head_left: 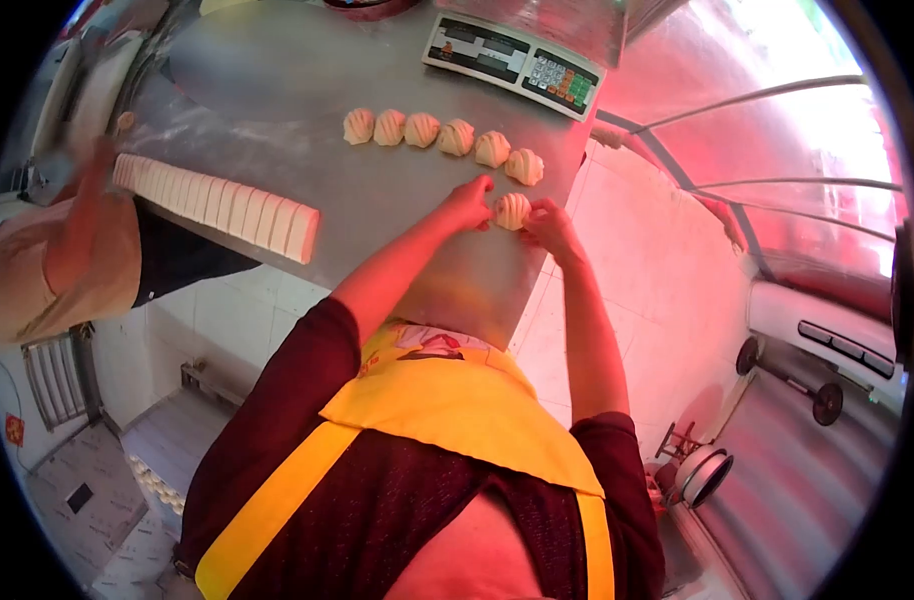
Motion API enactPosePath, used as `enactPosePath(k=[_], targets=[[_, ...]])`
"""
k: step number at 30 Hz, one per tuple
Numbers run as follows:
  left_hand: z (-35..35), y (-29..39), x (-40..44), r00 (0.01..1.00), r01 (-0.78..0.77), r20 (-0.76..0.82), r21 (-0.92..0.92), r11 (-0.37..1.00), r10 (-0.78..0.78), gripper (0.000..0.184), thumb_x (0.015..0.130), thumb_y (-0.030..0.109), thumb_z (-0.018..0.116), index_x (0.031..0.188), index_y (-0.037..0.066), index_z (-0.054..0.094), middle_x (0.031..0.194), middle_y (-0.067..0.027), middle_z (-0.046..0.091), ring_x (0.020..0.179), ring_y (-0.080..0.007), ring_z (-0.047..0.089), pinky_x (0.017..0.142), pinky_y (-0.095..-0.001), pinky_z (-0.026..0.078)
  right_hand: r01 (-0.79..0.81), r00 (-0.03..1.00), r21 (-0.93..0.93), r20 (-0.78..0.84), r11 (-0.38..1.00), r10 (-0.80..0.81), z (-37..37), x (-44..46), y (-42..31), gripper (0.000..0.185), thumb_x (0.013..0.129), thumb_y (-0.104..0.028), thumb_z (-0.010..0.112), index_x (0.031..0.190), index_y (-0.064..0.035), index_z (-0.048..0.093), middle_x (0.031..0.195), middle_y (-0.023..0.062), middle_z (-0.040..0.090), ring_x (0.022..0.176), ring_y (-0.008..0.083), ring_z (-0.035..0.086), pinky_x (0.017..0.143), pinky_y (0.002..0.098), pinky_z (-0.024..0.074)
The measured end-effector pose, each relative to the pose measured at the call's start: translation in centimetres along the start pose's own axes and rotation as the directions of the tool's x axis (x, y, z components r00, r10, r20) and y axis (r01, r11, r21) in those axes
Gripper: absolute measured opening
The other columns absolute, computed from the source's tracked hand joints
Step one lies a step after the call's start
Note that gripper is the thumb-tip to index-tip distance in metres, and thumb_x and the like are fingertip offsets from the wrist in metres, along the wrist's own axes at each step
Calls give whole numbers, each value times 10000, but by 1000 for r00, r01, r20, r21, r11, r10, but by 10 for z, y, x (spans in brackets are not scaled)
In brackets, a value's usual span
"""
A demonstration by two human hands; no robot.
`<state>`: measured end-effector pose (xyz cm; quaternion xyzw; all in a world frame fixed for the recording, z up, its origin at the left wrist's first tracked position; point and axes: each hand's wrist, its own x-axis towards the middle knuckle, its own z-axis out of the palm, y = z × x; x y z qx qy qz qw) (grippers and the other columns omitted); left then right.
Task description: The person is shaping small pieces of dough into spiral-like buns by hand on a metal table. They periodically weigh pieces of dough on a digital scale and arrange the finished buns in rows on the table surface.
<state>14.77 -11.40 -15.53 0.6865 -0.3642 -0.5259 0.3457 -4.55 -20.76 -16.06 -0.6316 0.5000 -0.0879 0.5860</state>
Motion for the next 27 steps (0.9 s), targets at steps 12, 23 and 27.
enactPosePath(k=[12,23,27], targets=[[-42,-104,-183,958,78,-130,-738,671,-255,258,897,106,571,1123,10,492,842,-126,632,665,-188,628,610,-318,544,269,763,-223,644,937,-65,226,12,-139,339,797,-292,694,951,6,647,696,37,583,582,114,539,524,261,436],[-94,-134,-167,980,-186,-188,-982,28,-67,289,887,57,539,1174,29,522,1057,-107,603,940,-204,607,836,-358,507,486,730,-275,650,829,-212,331,8,-154,379,668,-169,794,902,19,562,805,94,572,731,160,585,616,322,497],[-130,-109,-154,940,-333,-324,-939,85,106,357,863,13,540,1217,34,500,1172,-77,555,1095,-201,544,928,-347,455,90,885,16,457,996,-87,240,-12,-155,386,730,-165,763,1008,22,571,869,76,598,804,136,580,696,301,492]])
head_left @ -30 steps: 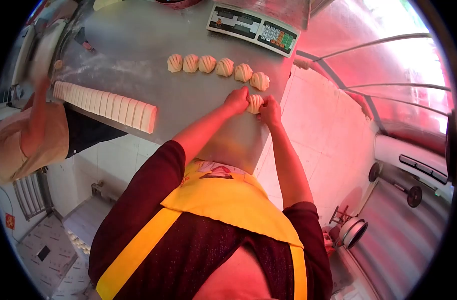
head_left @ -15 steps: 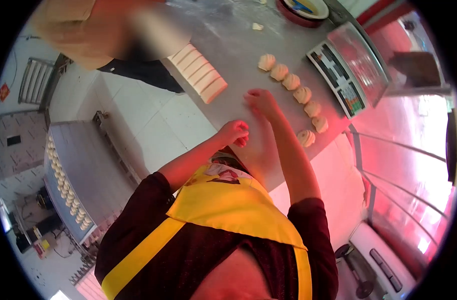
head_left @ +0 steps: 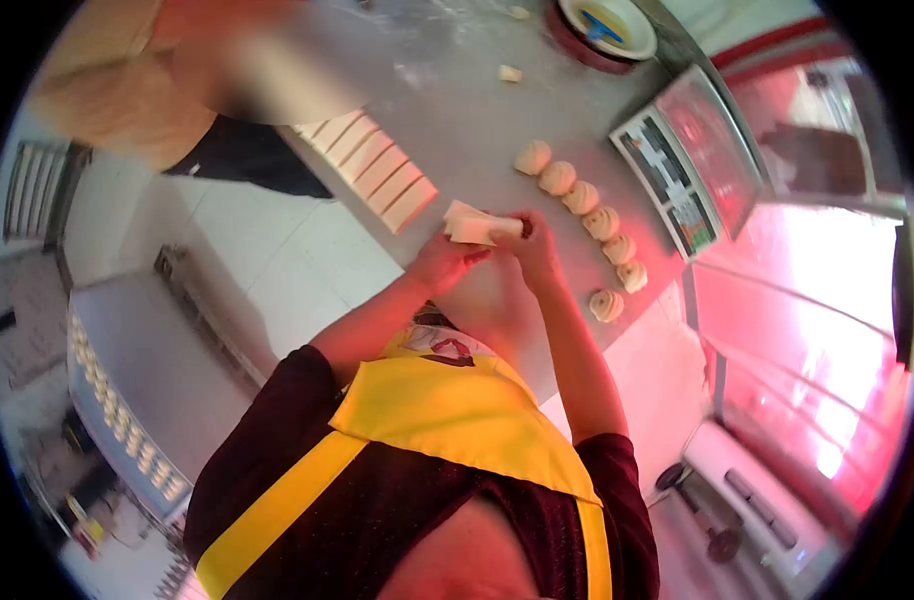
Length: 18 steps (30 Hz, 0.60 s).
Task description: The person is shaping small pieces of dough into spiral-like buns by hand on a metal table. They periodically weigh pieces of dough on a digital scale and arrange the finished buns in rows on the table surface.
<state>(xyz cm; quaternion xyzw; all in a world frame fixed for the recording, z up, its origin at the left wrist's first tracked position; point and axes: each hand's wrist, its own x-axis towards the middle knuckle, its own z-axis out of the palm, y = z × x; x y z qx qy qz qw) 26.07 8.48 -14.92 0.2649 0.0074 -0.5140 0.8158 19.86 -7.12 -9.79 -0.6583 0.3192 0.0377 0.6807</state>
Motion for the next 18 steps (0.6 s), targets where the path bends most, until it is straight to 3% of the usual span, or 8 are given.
enactPosePath(k=[2,5,7,8,10,13,16,18], targets=[[11,5,10,996,18,71,393,919,-50,409,848,16,554,1248,42,474,1192,-60,540,1114,-190,530,951,-354,436,-45,998,148,-38,988,51,-27,-17,16,382,761,-179,740,1036,20,565,892,74,603,826,131,572,738,294,482],[55,18,15,971,-16,178,721,692,-162,372,902,109,536,1262,46,467,1201,-81,541,1136,-206,520,968,-388,423,-133,991,444,47,886,125,-52,-50,30,327,826,-149,677,1073,24,550,994,96,590,909,168,573,828,302,478],[68,14,15,929,198,229,351,915,-289,360,941,211,503,1259,46,470,1209,-89,539,1140,-213,517,974,-400,416,-90,996,698,53,710,74,-56,-73,27,285,869,-123,627,1092,29,536,1065,109,573,978,197,566,895,327,471],[72,10,15,907,304,263,134,943,-330,368,960,262,486,1258,46,471,1213,-92,538,1143,-217,515,977,-405,413,-72,997,767,47,638,56,-56,-80,32,273,880,-111,611,1097,32,529,1081,113,566,1001,210,561,908,342,471],[60,-11,23,905,368,192,92,925,-379,473,939,354,515,1287,43,444,1251,-98,521,1176,-232,495,1004,-413,394,-39,999,877,41,479,7,-56,-92,42,250,901,-88,577,1107,38,515,1114,122,552,1045,235,551,935,373,472],[57,-39,17,933,343,95,68,937,-348,527,934,413,516,1305,49,423,1247,-90,524,1177,-228,493,1014,-418,385,24,997,912,-53,409,59,-55,-104,62,230,906,-73,568,1096,42,508,1110,126,554,1050,239,549,935,396,474],[61,-65,7,944,307,99,73,949,-314,483,939,361,527,1297,53,424,1199,-87,543,1138,-214,516,997,-401,398,160,976,889,-207,429,64,-49,-114,79,253,882,-71,604,1100,16,509,1061,108,573,986,223,573,890,349,486],[64,-82,2,961,237,92,210,948,-261,455,929,311,556,1281,49,434,1152,-85,558,1086,-201,537,962,-375,420,132,957,778,-262,614,126,-48,-121,92,262,857,-82,640,1077,3,525,1014,85,583,921,198,584,838,314,487]])
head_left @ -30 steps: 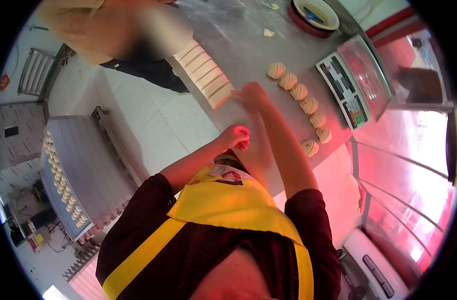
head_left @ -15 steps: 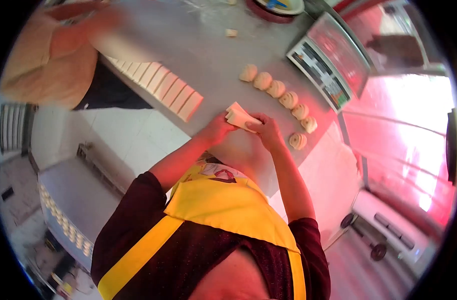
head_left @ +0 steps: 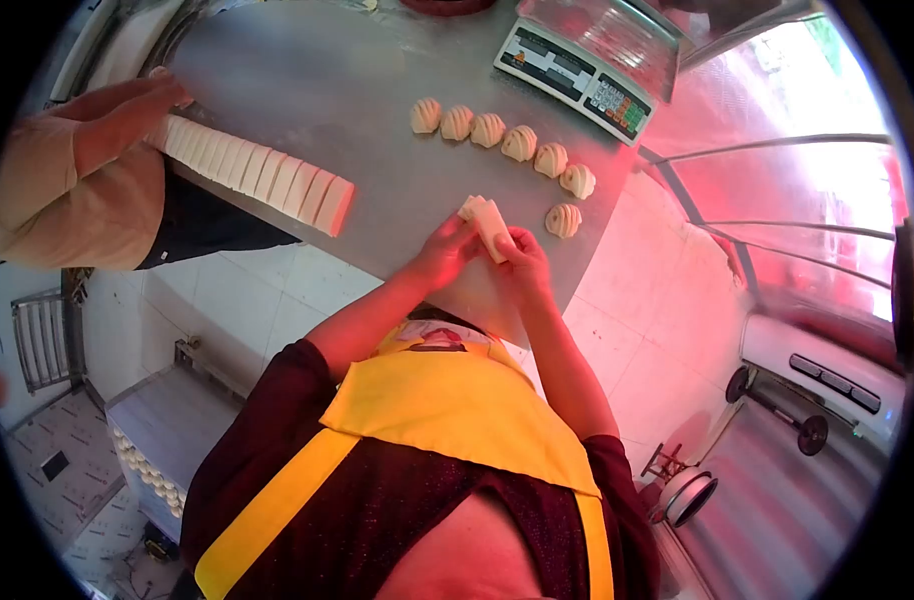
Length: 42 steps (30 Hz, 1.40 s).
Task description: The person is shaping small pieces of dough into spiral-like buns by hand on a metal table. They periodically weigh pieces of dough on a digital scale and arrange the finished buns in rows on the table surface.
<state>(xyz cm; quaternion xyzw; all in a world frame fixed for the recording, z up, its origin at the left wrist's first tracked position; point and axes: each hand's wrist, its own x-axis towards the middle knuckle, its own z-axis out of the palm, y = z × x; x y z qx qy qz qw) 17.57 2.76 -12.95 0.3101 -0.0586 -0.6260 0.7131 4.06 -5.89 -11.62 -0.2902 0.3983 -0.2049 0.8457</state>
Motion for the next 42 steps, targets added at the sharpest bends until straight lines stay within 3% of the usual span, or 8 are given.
enactPosePath(k=[7,14,19,28,34,35,38,42], targets=[[28,0,-10,999,12,-33,258,966,-4,429,877,226,633,1228,38,473,1063,-65,586,951,-147,571,822,-294,480,156,976,-685,217,712,-5,-25,-28,-33,315,817,-117,695,1078,10,575,914,25,589,757,117,563,685,235,457],[71,15,-30,941,139,170,594,792,-292,414,932,356,543,1182,26,523,1079,-63,589,876,-135,568,776,-259,460,70,945,-554,304,830,124,-13,-30,-83,259,851,-107,646,1078,7,592,891,25,587,748,102,556,670,244,469],[48,6,-31,903,328,137,394,859,-408,444,946,421,501,1162,34,528,969,-53,591,804,-136,585,724,-274,495,171,936,-474,353,863,8,-28,-30,-67,255,841,-59,622,1089,-9,596,932,49,604,787,123,577,707,270,481],[41,28,-36,821,449,139,442,776,-554,325,928,360,537,979,42,578,791,-60,586,632,-135,568,578,-274,481,661,733,-724,679,195,40,-3,-36,-86,259,766,-1,668,1021,-36,640,941,38,577,835,122,564,716,298,468],[50,78,-77,850,272,202,623,733,-487,245,890,304,583,889,59,580,713,-38,573,593,-111,542,551,-250,437,184,939,-847,301,499,164,29,12,-48,170,834,-48,620,996,5,615,915,63,561,821,127,576,667,296,488],[44,80,-80,869,193,258,609,769,-422,245,887,306,588,878,61,579,706,-35,571,593,-109,540,554,-249,436,65,953,-665,263,744,151,31,41,-29,211,862,-64,591,1063,-3,580,950,75,564,852,157,587,693,300,496],[33,78,-75,963,207,82,375,904,-255,236,903,271,564,990,51,549,826,-53,586,689,-127,558,629,-277,469,-164,916,-71,358,984,179,91,97,-44,433,883,-45,559,1294,-13,428,1128,129,551,1017,278,597,850,369,508],[1,70,-54,994,26,-110,57,998,-20,352,910,223,569,1176,11,478,1001,-93,588,877,-188,580,778,-320,480,-68,903,-181,406,981,138,130,110,-73,542,897,-66,550,1379,0,310,1284,156,473,1142,329,542,930,392,481]])
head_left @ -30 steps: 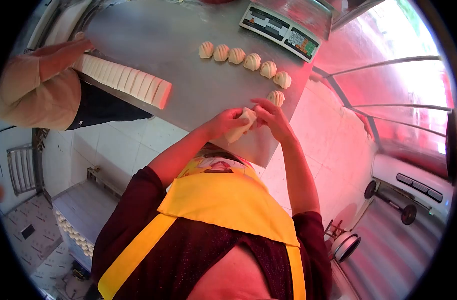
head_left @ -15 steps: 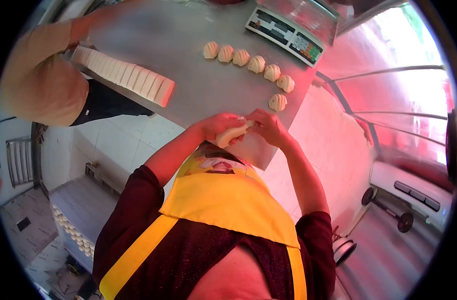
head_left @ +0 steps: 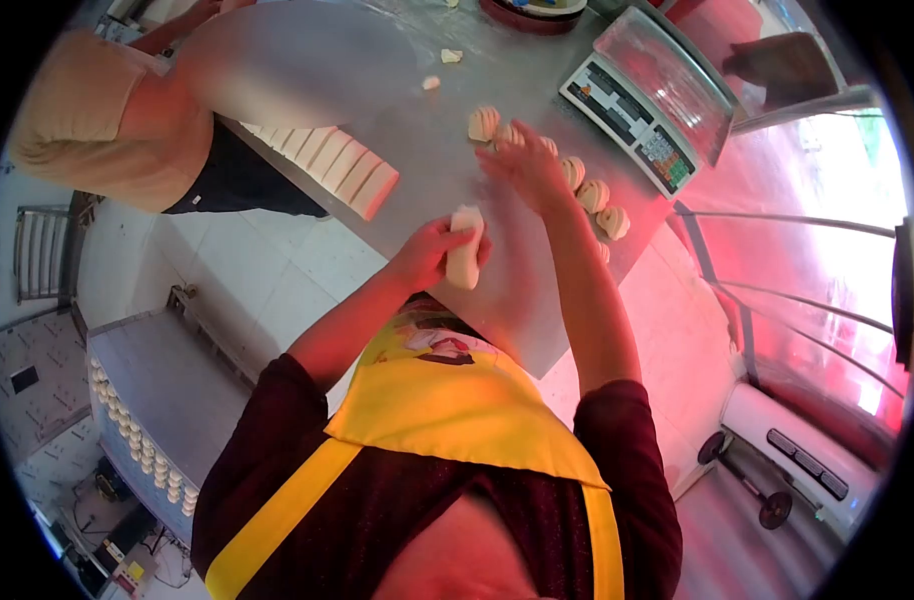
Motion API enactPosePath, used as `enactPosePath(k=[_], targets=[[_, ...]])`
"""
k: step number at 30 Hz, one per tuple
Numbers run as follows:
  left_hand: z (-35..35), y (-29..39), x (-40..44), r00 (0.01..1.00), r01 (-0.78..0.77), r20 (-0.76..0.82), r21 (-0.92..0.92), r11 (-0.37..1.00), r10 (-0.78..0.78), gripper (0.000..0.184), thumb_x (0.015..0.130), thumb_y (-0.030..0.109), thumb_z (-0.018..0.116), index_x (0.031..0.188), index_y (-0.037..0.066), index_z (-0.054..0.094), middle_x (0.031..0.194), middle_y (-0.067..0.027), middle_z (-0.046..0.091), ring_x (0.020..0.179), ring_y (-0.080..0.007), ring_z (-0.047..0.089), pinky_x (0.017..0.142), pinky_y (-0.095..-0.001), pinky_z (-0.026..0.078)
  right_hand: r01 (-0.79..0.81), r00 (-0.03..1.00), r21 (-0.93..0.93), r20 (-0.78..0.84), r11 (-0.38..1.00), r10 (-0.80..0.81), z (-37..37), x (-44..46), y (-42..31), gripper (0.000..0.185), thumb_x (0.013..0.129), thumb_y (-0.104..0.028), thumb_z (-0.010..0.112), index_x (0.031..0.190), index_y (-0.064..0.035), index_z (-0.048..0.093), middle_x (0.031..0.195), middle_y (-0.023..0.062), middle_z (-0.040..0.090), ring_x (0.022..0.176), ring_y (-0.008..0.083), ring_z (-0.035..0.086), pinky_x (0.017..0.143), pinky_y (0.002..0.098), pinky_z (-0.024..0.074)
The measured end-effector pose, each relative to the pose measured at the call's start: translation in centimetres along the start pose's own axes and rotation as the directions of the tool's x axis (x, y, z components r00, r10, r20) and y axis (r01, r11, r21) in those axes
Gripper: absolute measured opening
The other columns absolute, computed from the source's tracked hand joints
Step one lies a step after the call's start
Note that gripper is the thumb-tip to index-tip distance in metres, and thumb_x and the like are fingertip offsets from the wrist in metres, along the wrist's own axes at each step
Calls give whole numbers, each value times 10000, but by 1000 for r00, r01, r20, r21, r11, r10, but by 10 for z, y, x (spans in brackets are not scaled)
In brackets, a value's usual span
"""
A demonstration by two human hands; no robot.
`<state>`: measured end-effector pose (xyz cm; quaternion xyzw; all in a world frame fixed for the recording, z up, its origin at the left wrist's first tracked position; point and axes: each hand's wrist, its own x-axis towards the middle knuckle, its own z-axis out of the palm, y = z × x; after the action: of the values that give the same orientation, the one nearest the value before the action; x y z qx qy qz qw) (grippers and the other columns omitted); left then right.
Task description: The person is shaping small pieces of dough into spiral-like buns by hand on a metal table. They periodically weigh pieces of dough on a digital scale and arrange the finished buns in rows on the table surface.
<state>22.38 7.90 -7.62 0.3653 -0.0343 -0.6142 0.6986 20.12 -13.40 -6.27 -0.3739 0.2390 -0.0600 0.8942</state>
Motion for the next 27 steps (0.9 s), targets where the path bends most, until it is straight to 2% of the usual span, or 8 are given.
enactPosePath(k=[4,9,13,17,19,22,23,27], targets=[[7,5,28,906,-393,-202,-78,916,372,294,888,146,589,1135,1,522,1053,-90,602,996,-186,586,838,-331,498,-120,990,-14,69,993,121,-12,-59,56,551,889,-95,578,1368,4,325,1297,158,464,1104,285,556,917,385,487],[12,21,43,923,-243,-180,414,877,340,248,859,162,630,1038,1,567,1004,-84,613,928,-168,615,816,-305,514,-39,998,-421,-60,906,15,-25,-82,49,486,844,-64,622,1289,-89,430,1232,144,494,1069,261,558,832,380,502],[21,18,50,950,-48,-278,312,949,139,241,863,184,630,1017,7,576,961,-84,623,840,-168,640,745,-294,537,311,901,-918,202,247,-383,-15,-115,30,435,810,-63,644,1215,-113,494,1157,135,531,988,304,580,783,348,503],[15,3,60,976,127,-204,278,952,-71,236,875,213,621,1007,21,585,889,-91,634,796,-188,650,667,-310,546,378,720,-881,473,-284,-509,-36,-124,32,449,811,-72,638,1230,-94,477,1098,148,546,933,354,578,751,320,505],[11,-3,60,977,122,-212,444,887,-28,230,884,229,614,985,23,589,847,-87,639,753,-191,654,620,-310,538,175,894,-981,124,82,-430,-41,-130,42,473,821,-71,627,1260,-96,451,1058,136,574,908,317,598,749,318,507],[24,-19,63,667,-427,441,887,-177,601,235,883,230,614,957,10,581,778,-76,636,652,-155,628,551,-295,495,-97,948,-406,-315,909,-39,-43,-138,50,473,835,-74,616,1276,-93,444,986,108,608,841,240,621,731,307,509],[27,-23,60,744,-389,323,921,-15,585,233,878,218,615,969,6,585,787,-84,638,678,-161,631,573,-300,491,-166,931,31,-325,986,167,-43,-141,52,467,840,-76,613,1277,-91,448,960,97,619,814,211,627,723,302,509],[29,-17,60,969,-133,-13,817,561,247,224,856,187,620,977,2,590,807,-123,636,719,-196,634,629,-332,483,107,994,-405,19,908,-109,-45,-164,43,438,847,-78,613,1257,-85,458,891,58,606,732,125,598,664,269,501]])
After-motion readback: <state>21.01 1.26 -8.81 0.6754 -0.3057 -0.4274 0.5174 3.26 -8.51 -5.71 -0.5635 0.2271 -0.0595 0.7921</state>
